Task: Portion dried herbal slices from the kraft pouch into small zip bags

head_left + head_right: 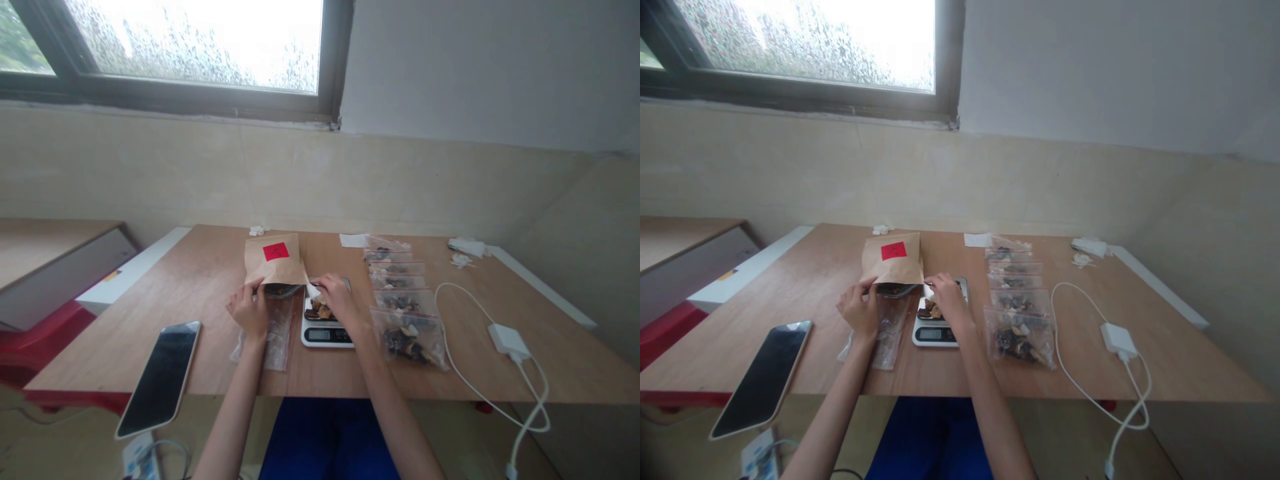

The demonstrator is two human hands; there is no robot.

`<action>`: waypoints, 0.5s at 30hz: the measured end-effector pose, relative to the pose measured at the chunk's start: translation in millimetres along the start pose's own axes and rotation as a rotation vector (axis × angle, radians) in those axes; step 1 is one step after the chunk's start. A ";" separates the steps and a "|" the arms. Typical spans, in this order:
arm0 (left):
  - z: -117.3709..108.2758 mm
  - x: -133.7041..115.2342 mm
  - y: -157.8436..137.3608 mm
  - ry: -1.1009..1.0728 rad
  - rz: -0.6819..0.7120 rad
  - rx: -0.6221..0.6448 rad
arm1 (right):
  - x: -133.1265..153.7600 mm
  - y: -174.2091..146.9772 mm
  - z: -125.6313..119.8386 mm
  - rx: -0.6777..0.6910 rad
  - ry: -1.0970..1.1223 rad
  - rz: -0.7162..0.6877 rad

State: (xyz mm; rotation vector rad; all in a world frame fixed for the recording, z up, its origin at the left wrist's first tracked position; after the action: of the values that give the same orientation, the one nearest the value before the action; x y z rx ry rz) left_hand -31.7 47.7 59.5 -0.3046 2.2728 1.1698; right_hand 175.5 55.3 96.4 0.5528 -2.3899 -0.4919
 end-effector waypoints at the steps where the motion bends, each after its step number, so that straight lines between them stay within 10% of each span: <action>1: -0.1 1.5 0.2 0.004 -0.017 -0.002 | -2.8 1.3 4.8 0.024 -0.035 -0.011; 15: 4.0 3.7 -0.3 0.017 -0.035 0.040 | -8.3 7.1 -14.3 0.030 -0.007 -0.009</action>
State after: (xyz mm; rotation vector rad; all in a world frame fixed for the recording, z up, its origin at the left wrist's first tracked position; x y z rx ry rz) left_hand -33.1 51.0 55.3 -0.3390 2.2931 1.1070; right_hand 188.8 62.5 106.2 0.5761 -2.4061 -0.4626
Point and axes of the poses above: each hand's wrist, its own y-axis towards the middle knuckle, its own z-axis out of the palm, x = y × z, the point moved 8 cm from there along y, towards the middle knuckle, and after that the axes turned 1 degree about -z, right-handed, at the moved point
